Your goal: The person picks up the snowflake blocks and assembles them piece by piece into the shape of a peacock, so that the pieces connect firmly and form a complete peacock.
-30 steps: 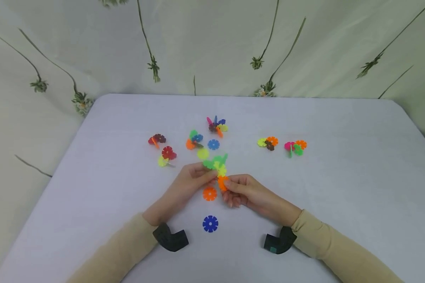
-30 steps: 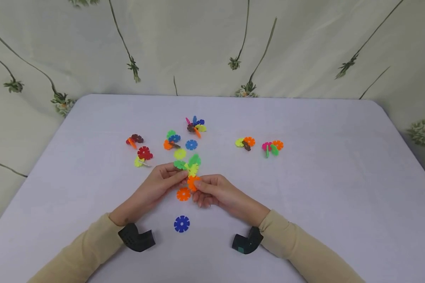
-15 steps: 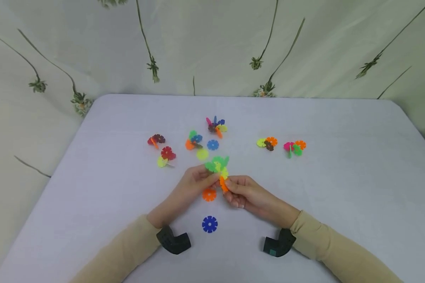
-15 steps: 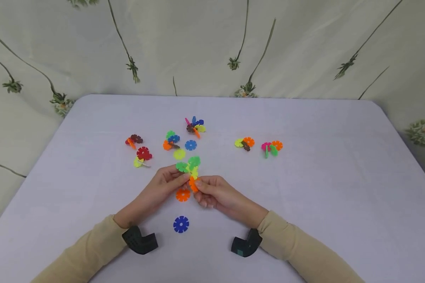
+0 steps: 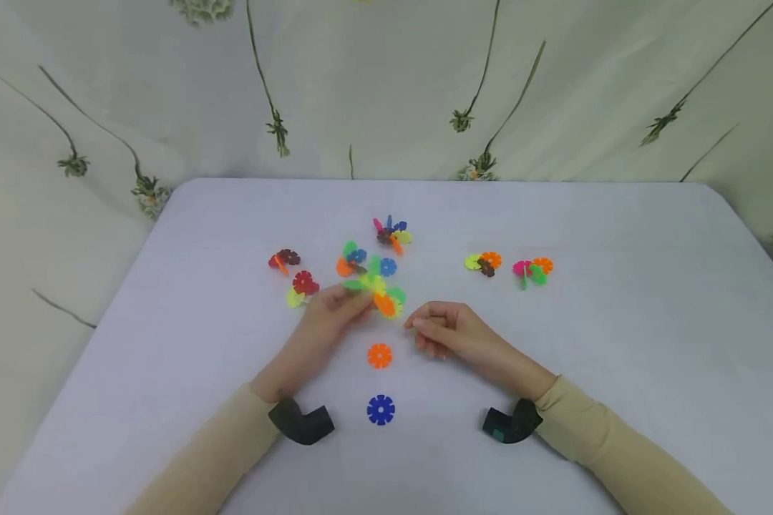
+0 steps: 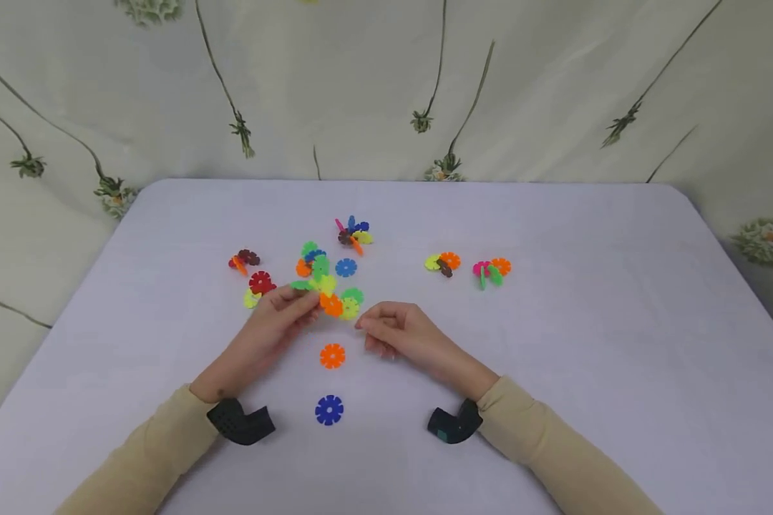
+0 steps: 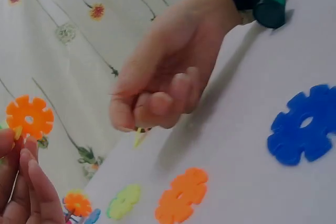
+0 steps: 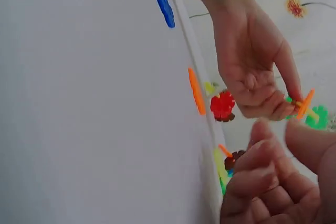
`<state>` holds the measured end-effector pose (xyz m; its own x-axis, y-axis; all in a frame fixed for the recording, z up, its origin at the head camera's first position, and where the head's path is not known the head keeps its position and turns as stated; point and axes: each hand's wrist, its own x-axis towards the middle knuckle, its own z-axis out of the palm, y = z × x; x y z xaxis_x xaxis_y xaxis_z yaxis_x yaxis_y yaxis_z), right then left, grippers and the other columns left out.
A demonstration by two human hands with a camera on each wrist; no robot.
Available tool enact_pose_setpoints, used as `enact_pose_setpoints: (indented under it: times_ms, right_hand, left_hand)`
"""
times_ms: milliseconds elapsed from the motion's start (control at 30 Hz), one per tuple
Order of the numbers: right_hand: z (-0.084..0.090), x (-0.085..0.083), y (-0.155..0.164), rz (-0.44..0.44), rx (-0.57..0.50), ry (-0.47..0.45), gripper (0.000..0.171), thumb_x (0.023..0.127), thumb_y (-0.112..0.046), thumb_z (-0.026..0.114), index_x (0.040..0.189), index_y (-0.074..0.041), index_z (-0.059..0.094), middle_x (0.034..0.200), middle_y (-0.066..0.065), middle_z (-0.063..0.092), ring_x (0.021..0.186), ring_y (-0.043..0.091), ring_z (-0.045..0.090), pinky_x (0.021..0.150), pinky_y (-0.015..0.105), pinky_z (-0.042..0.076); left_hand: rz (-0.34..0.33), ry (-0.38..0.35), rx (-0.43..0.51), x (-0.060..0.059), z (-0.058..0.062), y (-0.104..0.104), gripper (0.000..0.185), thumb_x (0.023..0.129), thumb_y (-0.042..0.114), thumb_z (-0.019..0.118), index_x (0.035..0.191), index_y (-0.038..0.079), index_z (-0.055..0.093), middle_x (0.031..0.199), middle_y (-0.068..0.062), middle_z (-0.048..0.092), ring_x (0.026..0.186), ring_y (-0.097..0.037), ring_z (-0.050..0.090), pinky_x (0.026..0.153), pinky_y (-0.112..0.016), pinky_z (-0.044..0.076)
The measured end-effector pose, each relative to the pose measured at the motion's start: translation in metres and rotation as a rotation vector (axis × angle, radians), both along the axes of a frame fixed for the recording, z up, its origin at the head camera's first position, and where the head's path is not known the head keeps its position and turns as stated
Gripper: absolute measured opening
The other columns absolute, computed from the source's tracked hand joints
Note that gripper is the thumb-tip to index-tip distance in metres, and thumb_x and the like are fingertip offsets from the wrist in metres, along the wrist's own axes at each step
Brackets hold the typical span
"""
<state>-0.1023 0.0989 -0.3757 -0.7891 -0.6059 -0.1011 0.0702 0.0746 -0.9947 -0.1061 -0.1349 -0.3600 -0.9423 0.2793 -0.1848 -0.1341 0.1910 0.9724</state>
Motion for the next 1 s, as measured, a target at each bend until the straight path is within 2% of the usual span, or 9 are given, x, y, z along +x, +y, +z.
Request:
enact_pose_setpoints:
  times_ms: [100, 200, 333, 400, 467, 567, 733, 800, 1000]
  right_hand:
    - [0.002, 0.01, -0.011, 0.082, 0.256, 0.288, 0.018, 0.089, -0.017, 0.066, 0.105, -0.009, 0.066, 0.078, -0.002, 0.057, 0.063, 0.013, 0.049, 0.057, 0.022, 0.042]
    - [0.006, 0.025, -0.024, 0.249, 0.473, 0.544, 0.029, 0.082, -0.024, 0.074, 0.108, -0.017, 0.064, 0.087, -0.009, 0.055, 0.073, 0.007, 0.049, 0.063, 0.019, 0.043]
    - [0.008, 0.036, -0.035, 0.376, 0.611, 0.708, 0.034, 0.075, -0.028, 0.079, 0.102, -0.019, 0.061, 0.092, -0.012, 0.051, 0.083, 0.003, 0.048, 0.072, 0.014, 0.042]
    - [0.007, 0.037, -0.036, 0.381, 0.598, 0.737, 0.028, 0.077, -0.023, 0.079, 0.095, -0.018, 0.059, 0.09, -0.011, 0.051, 0.082, 0.004, 0.048, 0.072, 0.014, 0.042]
    - [0.006, 0.036, -0.033, 0.375, 0.545, 0.713, 0.02, 0.081, -0.019, 0.075, 0.091, -0.018, 0.058, 0.088, -0.012, 0.051, 0.08, 0.004, 0.047, 0.071, 0.014, 0.042]
    - [0.006, 0.031, -0.023, 0.285, 0.407, 0.645, 0.007, 0.088, -0.012, 0.067, 0.092, -0.016, 0.062, 0.089, -0.01, 0.057, 0.079, 0.004, 0.051, 0.072, 0.018, 0.045]
    - [0.01, 0.02, -0.006, -0.14, 0.121, 0.565, 0.008, 0.089, -0.003, 0.063, 0.095, -0.007, 0.067, 0.083, 0.002, 0.066, 0.072, 0.015, 0.061, 0.067, 0.026, 0.052]
    - [0.009, 0.016, -0.003, -0.254, 0.046, 0.573, 0.01, 0.088, 0.001, 0.063, 0.096, -0.002, 0.067, 0.083, 0.008, 0.067, 0.071, 0.018, 0.064, 0.067, 0.028, 0.053]
    - [0.008, 0.014, -0.002, -0.35, 0.005, 0.637, 0.011, 0.086, 0.005, 0.062, 0.096, 0.001, 0.066, 0.086, 0.007, 0.069, 0.076, 0.015, 0.067, 0.068, 0.029, 0.054]
  left_hand:
    - [0.063, 0.014, 0.025, -0.003, 0.005, -0.011, 0.044, 0.091, 0.044, 0.058, 0.112, 0.006, 0.054, 0.106, -0.014, 0.057, 0.1, -0.023, 0.055, 0.085, -0.026, 0.047]
    - [0.049, 0.052, 0.022, -0.006, 0.007, -0.016, 0.04, 0.093, 0.038, 0.056, 0.114, 0.005, 0.051, 0.113, -0.012, 0.054, 0.106, -0.021, 0.055, 0.089, -0.029, 0.046]
    - [0.01, 0.013, 0.057, -0.007, 0.003, -0.014, 0.038, 0.094, 0.037, 0.055, 0.115, 0.006, 0.048, 0.114, -0.012, 0.053, 0.105, -0.022, 0.057, 0.088, -0.03, 0.047]
    - [-0.001, -0.015, 0.064, -0.006, -0.001, -0.011, 0.039, 0.093, 0.038, 0.056, 0.115, 0.006, 0.049, 0.112, -0.011, 0.054, 0.103, -0.021, 0.058, 0.086, -0.029, 0.048]
    - [0.01, -0.079, 0.136, -0.005, -0.003, -0.007, 0.04, 0.092, 0.036, 0.059, 0.114, 0.005, 0.048, 0.109, -0.013, 0.056, 0.102, -0.023, 0.059, 0.086, -0.029, 0.048]
    - [0.017, -0.135, 0.2, -0.003, -0.007, -0.001, 0.036, 0.091, 0.031, 0.063, 0.111, 0.005, 0.048, 0.103, -0.013, 0.058, 0.099, -0.025, 0.057, 0.085, -0.029, 0.048]
    - [0.019, -0.156, 0.216, 0.004, -0.006, 0.007, 0.034, 0.089, 0.025, 0.065, 0.111, 0.006, 0.048, 0.105, -0.014, 0.06, 0.097, -0.027, 0.058, 0.085, -0.03, 0.048]
    - [0.022, -0.149, 0.199, 0.007, -0.004, 0.01, 0.034, 0.088, 0.026, 0.066, 0.11, 0.007, 0.049, 0.105, -0.015, 0.06, 0.095, -0.028, 0.058, 0.082, -0.03, 0.049]
    - [0.012, -0.137, 0.178, 0.014, -0.001, 0.017, 0.033, 0.088, 0.028, 0.067, 0.105, 0.005, 0.05, 0.101, -0.015, 0.064, 0.09, -0.029, 0.057, 0.078, -0.029, 0.048]
